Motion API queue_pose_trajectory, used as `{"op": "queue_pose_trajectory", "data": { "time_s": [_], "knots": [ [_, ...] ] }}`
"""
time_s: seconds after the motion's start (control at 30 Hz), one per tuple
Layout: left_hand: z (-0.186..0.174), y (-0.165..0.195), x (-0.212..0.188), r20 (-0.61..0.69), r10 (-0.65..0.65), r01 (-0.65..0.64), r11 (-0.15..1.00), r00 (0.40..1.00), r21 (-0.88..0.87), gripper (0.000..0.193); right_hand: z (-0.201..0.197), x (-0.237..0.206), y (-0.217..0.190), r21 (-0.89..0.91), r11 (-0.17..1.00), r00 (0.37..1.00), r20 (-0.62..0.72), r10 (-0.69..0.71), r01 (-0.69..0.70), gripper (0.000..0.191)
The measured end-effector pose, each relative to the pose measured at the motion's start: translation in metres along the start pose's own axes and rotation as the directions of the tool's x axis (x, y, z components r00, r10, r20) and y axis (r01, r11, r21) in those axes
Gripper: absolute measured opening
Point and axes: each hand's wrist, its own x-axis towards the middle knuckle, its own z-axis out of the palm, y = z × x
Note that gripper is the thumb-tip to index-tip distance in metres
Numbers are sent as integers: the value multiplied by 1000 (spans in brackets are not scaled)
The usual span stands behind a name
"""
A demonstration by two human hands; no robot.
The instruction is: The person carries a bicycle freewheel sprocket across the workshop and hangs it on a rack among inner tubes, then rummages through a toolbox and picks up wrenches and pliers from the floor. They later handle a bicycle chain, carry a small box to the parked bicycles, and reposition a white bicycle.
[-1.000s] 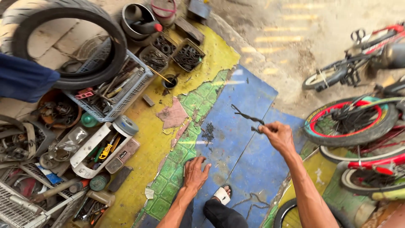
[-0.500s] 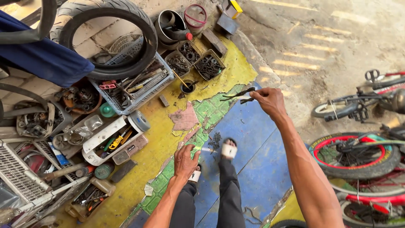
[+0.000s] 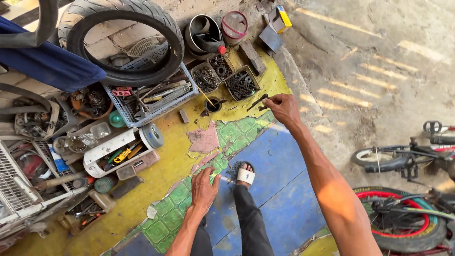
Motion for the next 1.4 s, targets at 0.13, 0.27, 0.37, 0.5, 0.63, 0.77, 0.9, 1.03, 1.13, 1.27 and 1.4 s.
{"op": "queue_pose_trajectory", "data": {
  "time_s": [0.13,0.27,0.37,0.5,0.63,0.77,0.9,1.03,1.13,1.27,1.4],
  "knots": [
    [5,21,14,-10,-33,33,999,999,-16,29,1,34,7,-15,999,998,38,43,-42,37],
    [7,33,23,-22,-66,66,998,998,-5,28,4,65,13,-27,999,999,27,-38,39,37],
    [9,39,30,-23,-93,93,996,995,0,28,4,86,12,-21,998,998,14,-57,57,38],
    [11,46,40,-28,-125,125,992,992,3,29,1,111,3,-24,996,996,5,-88,88,38],
    [15,55,52,-62,-112,111,994,992,-11,29,-2,129,-5,-79,993,996,-18,-87,85,35],
    [19,69,69,-72,-124,126,992,990,16,29,-12,136,-2,-48,995,988,-116,-97,92,29],
    [23,84,85,-113,-82,81,997,990,-12,30,-24,128,15,-29,999,994,-107,-34,31,29],
    [29,98,101,-47,-121,120,993,992,-12,29,-40,119,39,-4,1000,991,-131,-8,7,30],
    [32,104,116,-45,-88,88,996,995,-20,29,-46,112,53,-30,996,991,-110,75,-78,32],
    [31,110,144,-92,23,-28,998,996,-48,30,-49,106,57,18,962,961,-31,274,-274,35],
    [27,115,189,-55,20,-22,999,998,-33,27,-41,120,51,26,964,964,-1,266,-266,36]
  ]
}}
